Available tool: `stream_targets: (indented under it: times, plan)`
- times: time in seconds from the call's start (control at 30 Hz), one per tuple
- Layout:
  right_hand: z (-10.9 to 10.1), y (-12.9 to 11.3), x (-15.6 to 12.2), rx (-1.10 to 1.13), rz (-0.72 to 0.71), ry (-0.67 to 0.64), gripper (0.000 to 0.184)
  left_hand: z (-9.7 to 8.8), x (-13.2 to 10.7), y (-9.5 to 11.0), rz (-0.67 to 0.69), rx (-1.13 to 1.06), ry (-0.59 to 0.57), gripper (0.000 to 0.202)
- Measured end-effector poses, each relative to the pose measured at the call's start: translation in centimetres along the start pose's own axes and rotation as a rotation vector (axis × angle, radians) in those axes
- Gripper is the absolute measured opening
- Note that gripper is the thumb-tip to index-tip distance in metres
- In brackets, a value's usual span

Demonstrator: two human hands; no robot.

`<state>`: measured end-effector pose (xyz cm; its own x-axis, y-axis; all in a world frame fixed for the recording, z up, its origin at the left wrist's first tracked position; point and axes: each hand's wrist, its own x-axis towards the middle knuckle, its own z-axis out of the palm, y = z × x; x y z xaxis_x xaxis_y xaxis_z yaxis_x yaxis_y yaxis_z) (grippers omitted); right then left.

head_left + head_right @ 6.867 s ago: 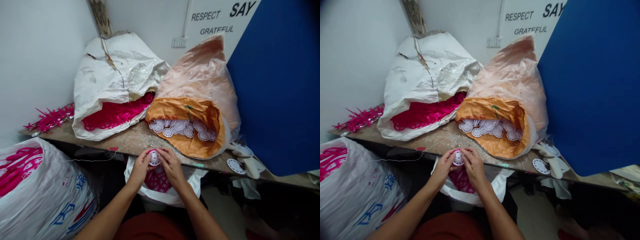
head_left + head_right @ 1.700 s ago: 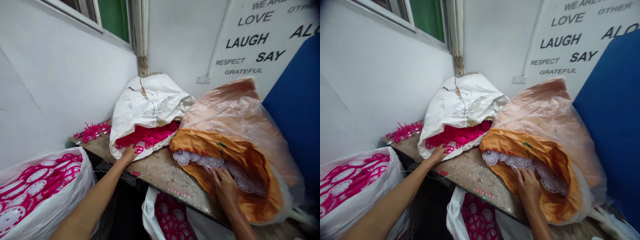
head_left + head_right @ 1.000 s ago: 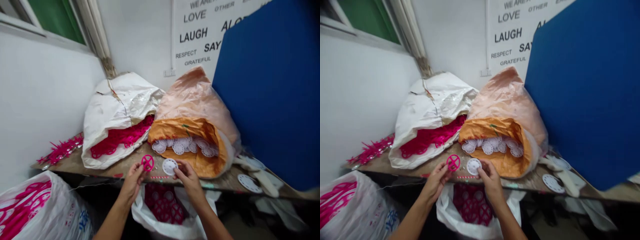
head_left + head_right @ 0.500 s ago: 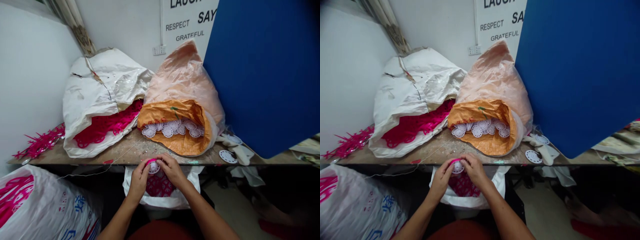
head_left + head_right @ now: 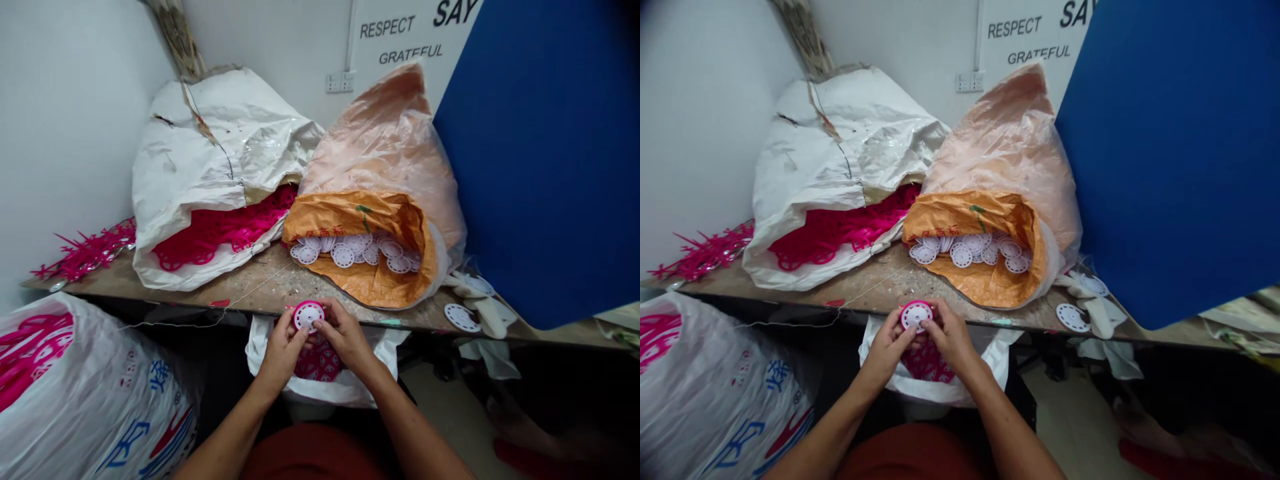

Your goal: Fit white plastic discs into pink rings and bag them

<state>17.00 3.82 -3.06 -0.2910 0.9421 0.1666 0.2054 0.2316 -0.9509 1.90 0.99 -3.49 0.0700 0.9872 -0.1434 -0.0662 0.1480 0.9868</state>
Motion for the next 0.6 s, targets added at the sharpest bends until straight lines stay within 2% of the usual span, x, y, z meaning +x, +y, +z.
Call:
stream_targets:
  times: [0.1,0.2,0.27,0.33,0.47,0.6]
  plan:
    - [-0.6,-0.1,0.2,-0.059,-0.001,-0.055,0.034,-0.8,-0.1,0.0,0.0,0.107,-0.052,0.045]
    - [-2.1,0.3,0.8,-0.18,-0.023,0.008,0.036,-2.7,-0.7,1.1,0.055,0.397,-0.045,0.047]
    - [-3.4,1.3,1.4,-0.278,-0.03,0.109,0.033,-4.5,-0.6,2.2,0.09,0.574,0.033,0.046]
    - [-4.6,3.0,2.2,-0.359,-0.04,0.198,0.033,-6.7,0.3,3.4,0.15,0.682,0.165,0.043]
    - [-5.9,6.5,3.2,-0.559,-0.164,0.28,0.036,-13.1,5.6,5.8,0.361,0.876,0.487,0.038]
    - [-6.2,9.2,3.5,-0.849,-0.373,0.296,0.04,-19.9,12.3,8.7,0.4,0.919,0.718,0.042]
